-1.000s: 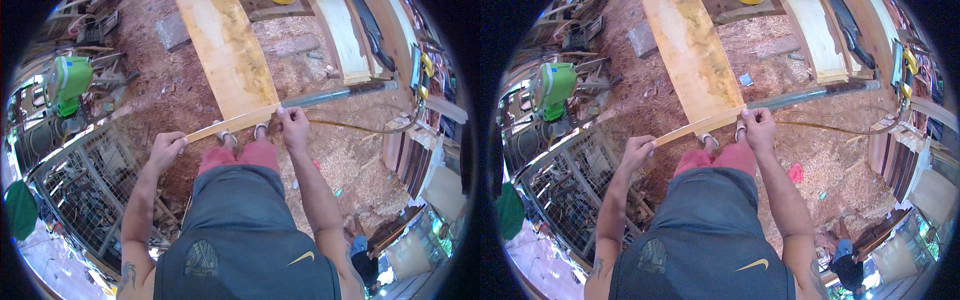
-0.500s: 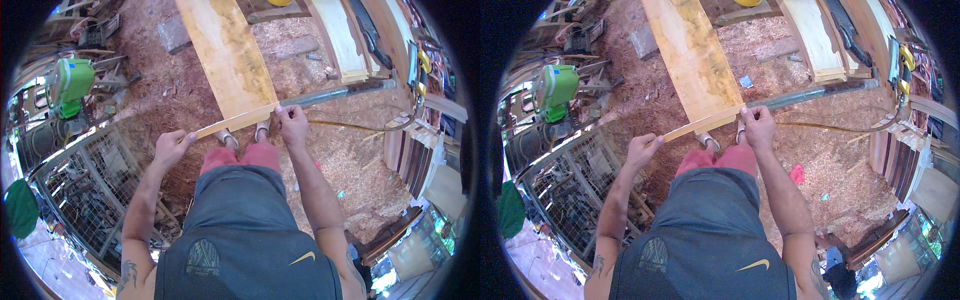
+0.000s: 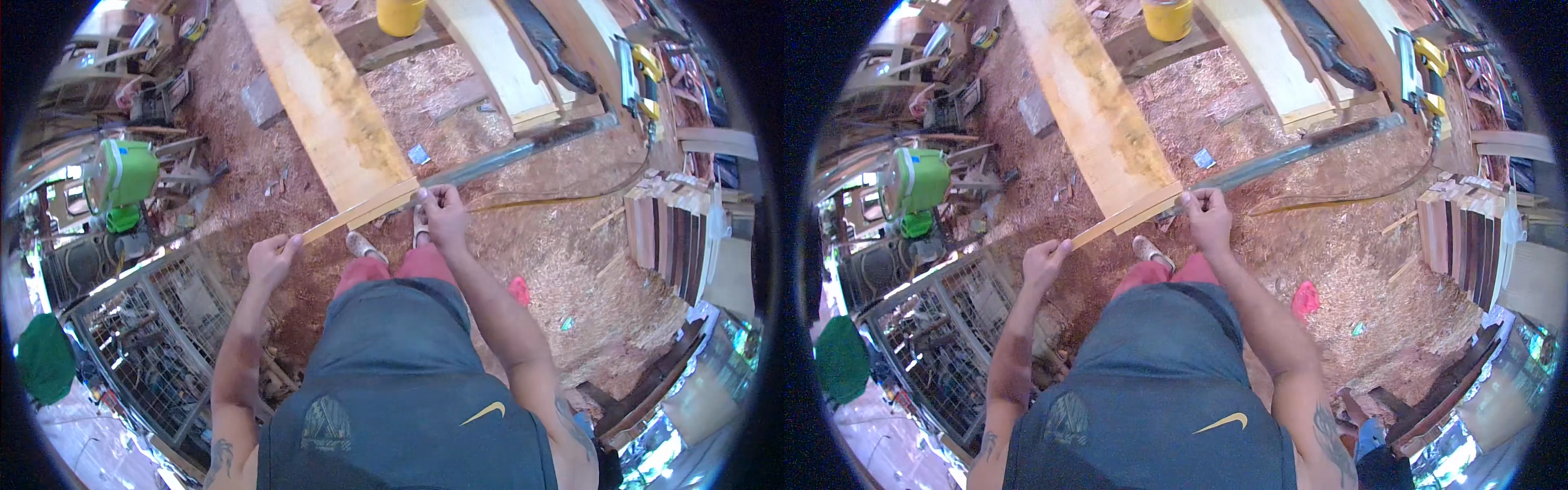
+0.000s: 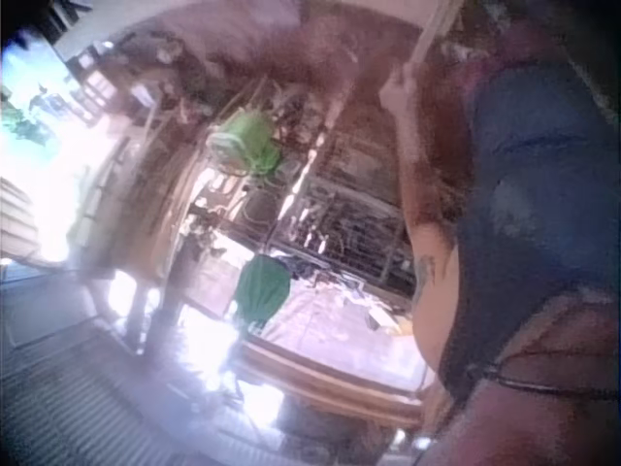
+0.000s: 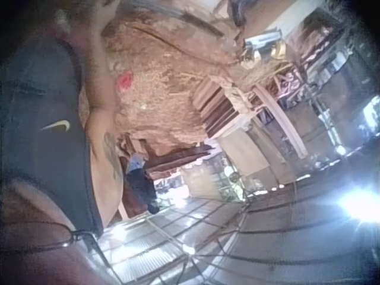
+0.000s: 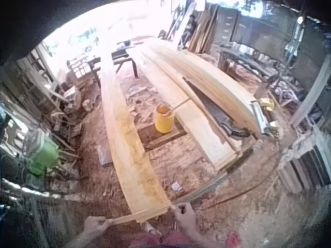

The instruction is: The person measures wood planks with a combination square, marks them with a pencil, secures a small wooden block with a nail gun, and cuts a board with a hand saw.

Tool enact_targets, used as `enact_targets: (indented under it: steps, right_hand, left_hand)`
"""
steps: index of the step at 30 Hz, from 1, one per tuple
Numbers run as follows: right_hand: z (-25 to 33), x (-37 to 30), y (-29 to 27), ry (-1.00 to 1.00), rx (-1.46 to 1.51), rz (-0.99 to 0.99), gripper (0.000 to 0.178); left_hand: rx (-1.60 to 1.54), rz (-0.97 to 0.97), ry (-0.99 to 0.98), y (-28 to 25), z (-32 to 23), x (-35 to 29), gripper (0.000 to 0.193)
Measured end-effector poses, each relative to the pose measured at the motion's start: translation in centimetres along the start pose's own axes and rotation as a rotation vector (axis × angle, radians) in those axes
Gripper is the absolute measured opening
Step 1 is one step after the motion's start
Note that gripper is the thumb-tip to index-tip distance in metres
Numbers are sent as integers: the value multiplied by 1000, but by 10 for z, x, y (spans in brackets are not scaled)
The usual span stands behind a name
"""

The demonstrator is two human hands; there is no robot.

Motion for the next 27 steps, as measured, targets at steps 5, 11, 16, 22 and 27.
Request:
enact_targets:
  steps: [5,11,16,22,27]
  right_hand:
    - [0,-5,1,-64,-33,43,30]
    - [31,-5,18,-7,-171,106,40]
    - [10,12,18,-15,-180,103,45]
    - [67,7,-14,-119,-164,108,38]
    - [187,24,-136,-520,-13,-202,16]
  left_hand:
    - [-3,25,-60,8,27,-4,50]
    - [-43,8,-80,5,21,-8,53]
    - [-84,13,-69,10,18,-3,54]
    - [-74,-27,13,5,11,6,48]
    - [-73,-42,-38,1,21,0,45]
Point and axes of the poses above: each hand's wrist, its own x-axis towards the middle knuckle, its own y-axis out of the palm, z = x × y, the point moved 9 cm from there along x, towards the middle knuckle, and after that the axes turned 11 degrees about y, right-handed, at the moved point
